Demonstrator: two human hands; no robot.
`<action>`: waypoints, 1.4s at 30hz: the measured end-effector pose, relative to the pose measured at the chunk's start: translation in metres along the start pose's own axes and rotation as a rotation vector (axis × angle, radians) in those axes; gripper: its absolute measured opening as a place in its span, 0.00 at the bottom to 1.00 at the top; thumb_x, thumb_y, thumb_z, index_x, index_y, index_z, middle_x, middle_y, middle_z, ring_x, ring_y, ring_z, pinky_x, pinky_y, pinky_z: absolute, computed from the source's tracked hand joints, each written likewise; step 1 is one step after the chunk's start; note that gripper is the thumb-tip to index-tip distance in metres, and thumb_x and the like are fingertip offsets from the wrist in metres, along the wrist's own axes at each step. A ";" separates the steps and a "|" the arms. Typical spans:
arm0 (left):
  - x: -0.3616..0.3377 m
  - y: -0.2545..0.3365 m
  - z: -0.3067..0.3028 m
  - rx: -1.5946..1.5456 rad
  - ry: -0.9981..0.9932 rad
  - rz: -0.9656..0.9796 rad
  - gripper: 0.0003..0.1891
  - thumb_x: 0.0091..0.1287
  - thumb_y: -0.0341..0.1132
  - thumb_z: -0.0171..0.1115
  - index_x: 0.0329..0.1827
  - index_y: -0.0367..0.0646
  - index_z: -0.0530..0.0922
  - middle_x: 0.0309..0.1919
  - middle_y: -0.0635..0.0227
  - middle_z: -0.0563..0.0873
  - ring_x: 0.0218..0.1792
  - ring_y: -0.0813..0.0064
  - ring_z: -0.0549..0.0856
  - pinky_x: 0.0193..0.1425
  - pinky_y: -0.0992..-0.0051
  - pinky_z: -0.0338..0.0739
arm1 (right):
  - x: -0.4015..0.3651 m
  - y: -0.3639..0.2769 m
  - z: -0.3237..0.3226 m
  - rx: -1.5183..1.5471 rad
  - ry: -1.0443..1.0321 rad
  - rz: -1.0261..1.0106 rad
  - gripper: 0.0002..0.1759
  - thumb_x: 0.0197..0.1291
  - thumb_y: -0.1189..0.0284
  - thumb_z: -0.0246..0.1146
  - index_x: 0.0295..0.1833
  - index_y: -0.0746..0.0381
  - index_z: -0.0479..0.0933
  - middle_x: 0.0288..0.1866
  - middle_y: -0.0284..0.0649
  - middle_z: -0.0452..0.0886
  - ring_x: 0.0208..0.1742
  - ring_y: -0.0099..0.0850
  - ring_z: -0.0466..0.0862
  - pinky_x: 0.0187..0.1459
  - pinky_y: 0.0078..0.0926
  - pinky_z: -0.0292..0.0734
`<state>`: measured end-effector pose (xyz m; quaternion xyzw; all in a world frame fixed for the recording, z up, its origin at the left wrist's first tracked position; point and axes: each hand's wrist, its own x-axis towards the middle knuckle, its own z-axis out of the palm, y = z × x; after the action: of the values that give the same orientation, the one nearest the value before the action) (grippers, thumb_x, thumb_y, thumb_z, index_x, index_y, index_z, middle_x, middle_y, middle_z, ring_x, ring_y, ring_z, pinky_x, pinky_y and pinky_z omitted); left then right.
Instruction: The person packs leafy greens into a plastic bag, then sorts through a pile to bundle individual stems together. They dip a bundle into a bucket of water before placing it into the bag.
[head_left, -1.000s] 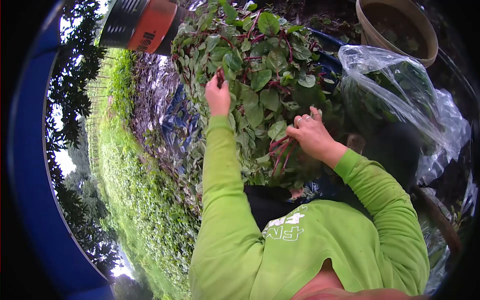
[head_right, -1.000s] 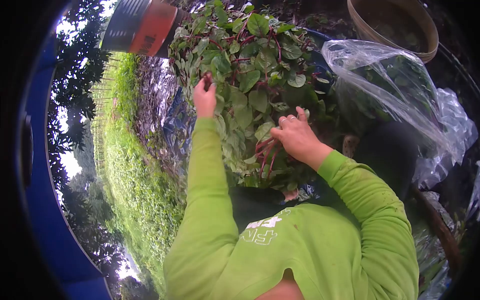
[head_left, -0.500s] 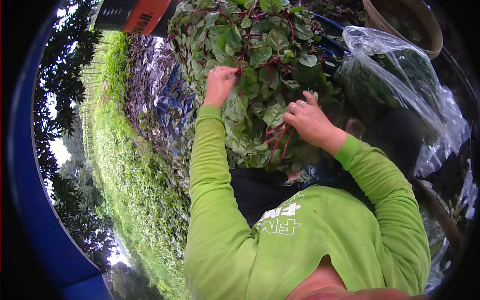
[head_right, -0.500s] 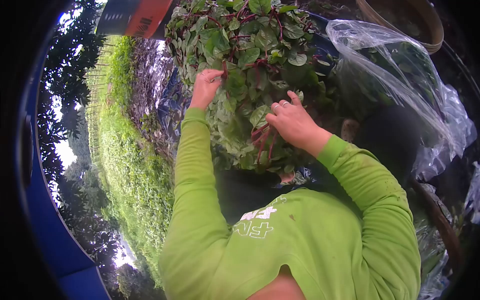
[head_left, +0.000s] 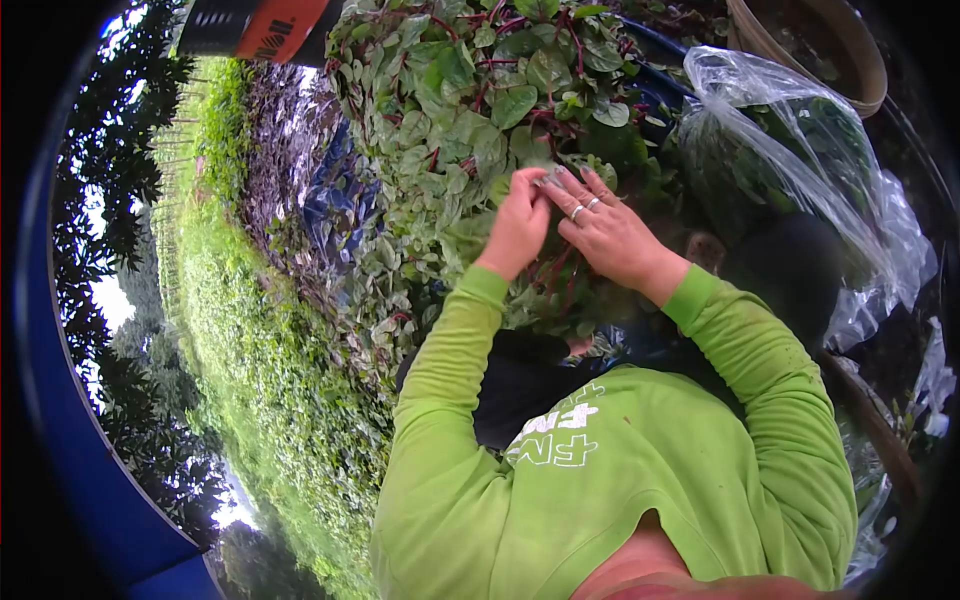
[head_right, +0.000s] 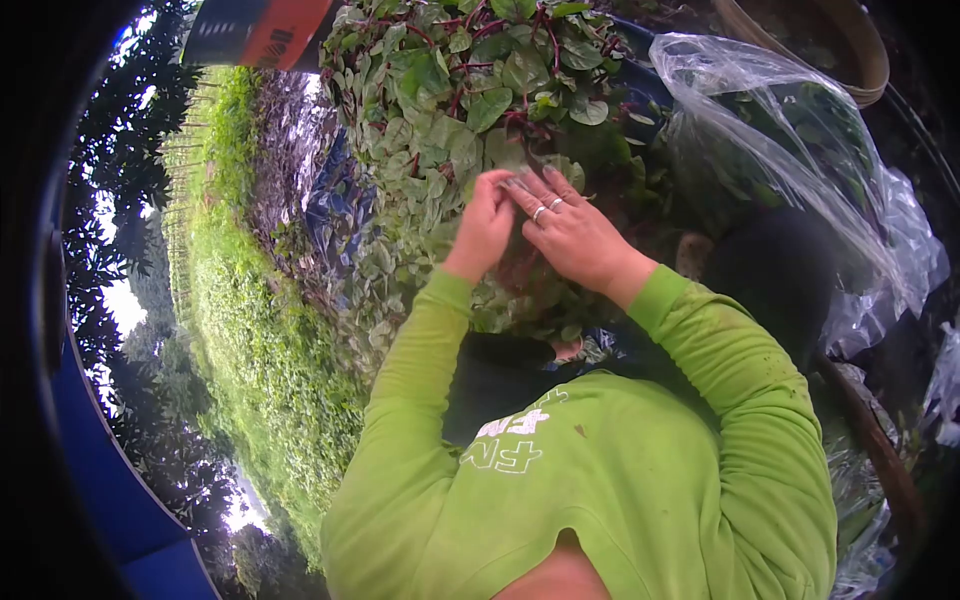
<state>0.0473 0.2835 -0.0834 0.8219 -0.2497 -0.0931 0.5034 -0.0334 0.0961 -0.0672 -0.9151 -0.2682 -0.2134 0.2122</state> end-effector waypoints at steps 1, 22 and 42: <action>-0.006 -0.002 0.006 -0.094 -0.056 -0.061 0.21 0.75 0.25 0.55 0.68 0.36 0.62 0.45 0.60 0.85 0.49 0.74 0.85 0.55 0.75 0.79 | -0.002 0.001 0.005 -0.004 -0.040 0.021 0.09 0.60 0.70 0.59 0.41 0.61 0.82 0.61 0.44 0.79 0.67 0.41 0.77 0.80 0.49 0.56; -0.032 -0.065 0.076 0.374 -0.152 0.063 0.11 0.62 0.31 0.70 0.47 0.40 0.87 0.41 0.57 0.88 0.49 0.54 0.86 0.55 0.60 0.80 | -0.082 -0.041 0.002 0.080 -0.608 0.066 0.05 0.57 0.66 0.64 0.37 0.53 0.83 0.41 0.34 0.82 0.49 0.32 0.83 0.48 0.43 0.71; -0.043 -0.002 0.021 -0.565 -0.047 -0.477 0.09 0.57 0.18 0.57 0.38 0.40 0.80 0.34 0.73 0.84 0.40 0.80 0.81 0.48 0.76 0.76 | -0.027 0.000 -0.051 -0.033 -0.342 0.222 0.11 0.58 0.77 0.61 0.48 0.60 0.81 0.72 0.54 0.70 0.74 0.51 0.71 0.60 0.56 0.72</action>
<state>0.0024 0.2896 -0.0992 0.6832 -0.0269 -0.2919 0.6688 -0.0683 0.0601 -0.0392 -0.9654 -0.1941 -0.0347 0.1707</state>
